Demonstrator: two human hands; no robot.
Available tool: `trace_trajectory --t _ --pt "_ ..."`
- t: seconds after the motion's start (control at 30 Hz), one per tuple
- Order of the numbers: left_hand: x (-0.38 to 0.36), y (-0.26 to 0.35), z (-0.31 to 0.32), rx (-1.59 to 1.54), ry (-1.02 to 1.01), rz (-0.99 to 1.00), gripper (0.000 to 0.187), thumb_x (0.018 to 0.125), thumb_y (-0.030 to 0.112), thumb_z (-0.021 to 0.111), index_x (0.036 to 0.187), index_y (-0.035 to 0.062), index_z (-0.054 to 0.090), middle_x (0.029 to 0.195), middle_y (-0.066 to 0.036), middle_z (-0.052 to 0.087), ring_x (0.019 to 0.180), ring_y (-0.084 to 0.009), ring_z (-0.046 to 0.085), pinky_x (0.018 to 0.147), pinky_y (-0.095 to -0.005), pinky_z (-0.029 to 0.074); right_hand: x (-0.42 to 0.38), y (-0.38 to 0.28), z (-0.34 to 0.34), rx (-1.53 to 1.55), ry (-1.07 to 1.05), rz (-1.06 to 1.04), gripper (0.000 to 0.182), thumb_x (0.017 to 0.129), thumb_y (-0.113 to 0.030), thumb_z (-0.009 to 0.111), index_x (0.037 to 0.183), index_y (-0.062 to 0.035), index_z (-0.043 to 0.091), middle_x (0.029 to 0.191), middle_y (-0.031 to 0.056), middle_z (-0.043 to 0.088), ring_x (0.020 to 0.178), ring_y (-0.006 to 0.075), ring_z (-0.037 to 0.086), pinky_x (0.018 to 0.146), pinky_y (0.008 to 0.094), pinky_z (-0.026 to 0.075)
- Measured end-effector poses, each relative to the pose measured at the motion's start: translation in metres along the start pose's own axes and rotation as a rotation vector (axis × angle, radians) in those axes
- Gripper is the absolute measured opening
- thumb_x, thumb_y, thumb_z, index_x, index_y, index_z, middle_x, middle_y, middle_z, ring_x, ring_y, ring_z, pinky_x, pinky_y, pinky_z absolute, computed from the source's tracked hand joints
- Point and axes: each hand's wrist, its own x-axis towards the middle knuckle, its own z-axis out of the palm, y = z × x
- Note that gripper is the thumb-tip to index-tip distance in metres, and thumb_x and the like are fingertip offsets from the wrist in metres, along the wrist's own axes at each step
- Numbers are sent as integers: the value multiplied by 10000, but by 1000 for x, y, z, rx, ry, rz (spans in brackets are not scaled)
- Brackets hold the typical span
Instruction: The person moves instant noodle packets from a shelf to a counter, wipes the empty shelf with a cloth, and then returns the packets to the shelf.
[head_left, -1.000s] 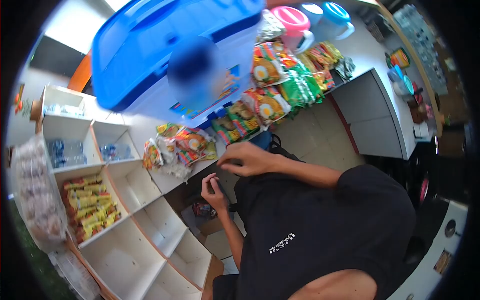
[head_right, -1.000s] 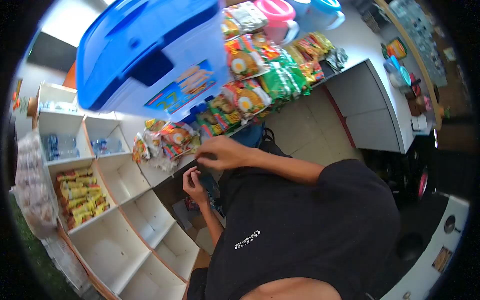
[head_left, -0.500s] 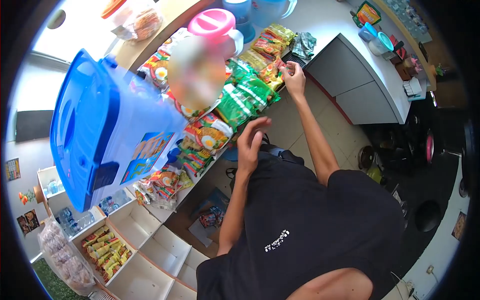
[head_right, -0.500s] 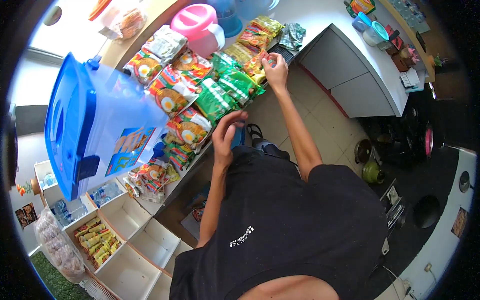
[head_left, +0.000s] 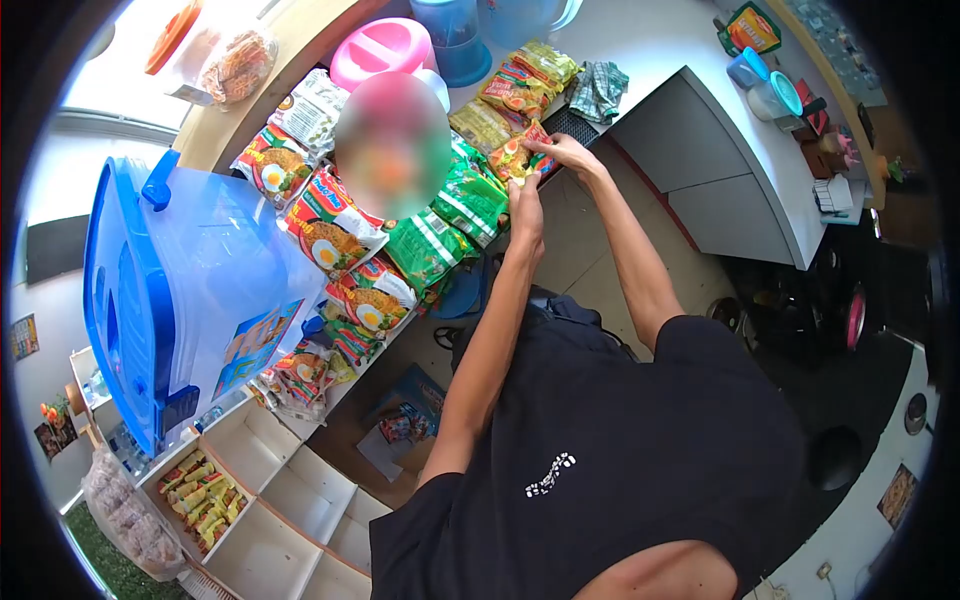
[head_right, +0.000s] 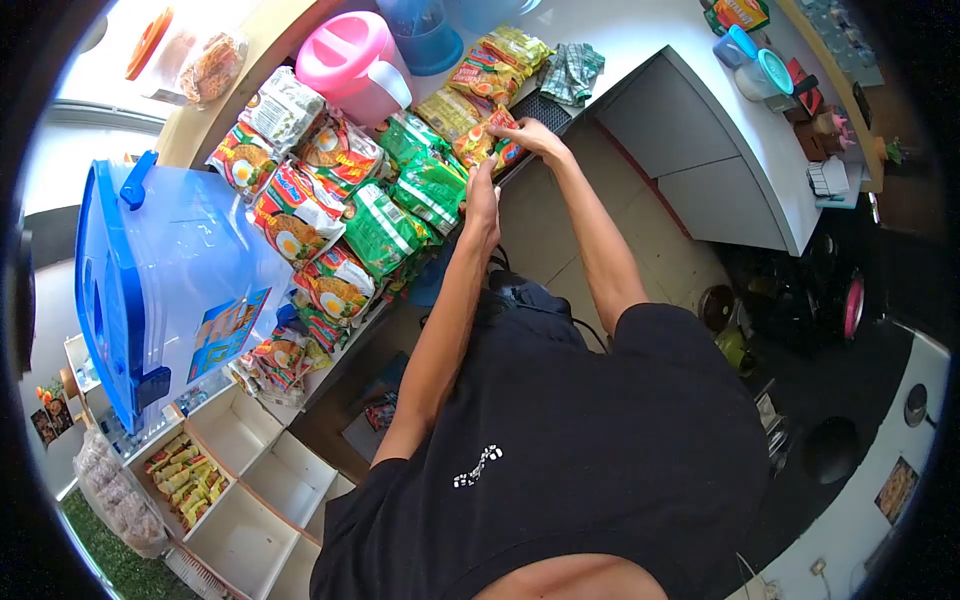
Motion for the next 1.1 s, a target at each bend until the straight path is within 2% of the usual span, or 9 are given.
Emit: trace_trajectory --t 0.17,0.2,0.43,0.6,0.7,0.83,0.97,1.07,1.1 --pt "11 -13 -1 36 -29 -8 865 904 389 547 1533 -1 98 1572 -133 220 1457 -265 172 1177 -454 134 -4 5 -6 129 -31 -45 844 637 -600 824 1141 54 648 1024 133 674 951 197 624 878 309 461" --pt "11 -14 7 73 132 14 812 892 340 576 1485 -79 213 1501 -231 312 1384 -290 332 1124 -350 260 -5 8 -1 246 13 -105 878 629 -531 863 1211 59 575 1053 140 655 961 192 618 890 298 457" --pt "9 -28 10 178 141 32 799 893 352 587 1472 -79 244 1491 -228 315 1393 -309 330 1133 -363 263 -50 8 7 446 119 -137 927 641 -358 898 1322 54 422 1089 132 634 995 171 612 879 296 465" --pt "1 -27 8 216 18 189 765 926 335 564 1487 -68 234 1531 -230 300 1423 -296 308 1151 -354 245 -81 10 4 654 226 -339 539 769 -132 824 1211 26 561 1104 71 661 946 136 647 825 273 518" --pt "-40 12 15 103 -96 280 746 974 321 533 1512 -52 175 1516 -212 334 1396 -267 356 1140 -335 266 -121 -17 8 574 374 -504 521 762 -108 828 1201 6 571 1065 55 667 916 131 653 822 278 525" --pt "-84 35 1 -7 -181 412 782 980 292 535 1532 -35 88 1469 -206 377 1350 -265 412 1117 -351 314 -165 -52 27 260 530 -848 669 675 -128 878 1236 -2 535 1166 119 602 1070 187 601 916 330 495" --pt "-145 46 -39 22 -113 556 826 946 273 535 1537 -23 39 1486 -202 337 1361 -295 394 1113 -391 327 -198 -86 64 112 474 -1167 752 671 -197 891 1281 -41 480 1269 200 549 1161 311 572 975 405 468" --pt "-176 43 -79 84 9 781 919 913 436 568 1531 -20 64 1515 -166 299 1404 -268 323 1149 -378 259 -211 -105 110 240 208 -1335 806 684 -217 891 1313 -76 407 1312 273 520 1208 395 545 1009 451 452" --pt "-186 41 -95 155 92 820 961 866 353 568 1527 -54 3 1554 -245 214 1435 -341 277 1167 -411 232 -211 -110 130 222 172 -1415 796 704 -235 881 1319 -86 398 1320 270 516 1214 391 544 1021 471 443"
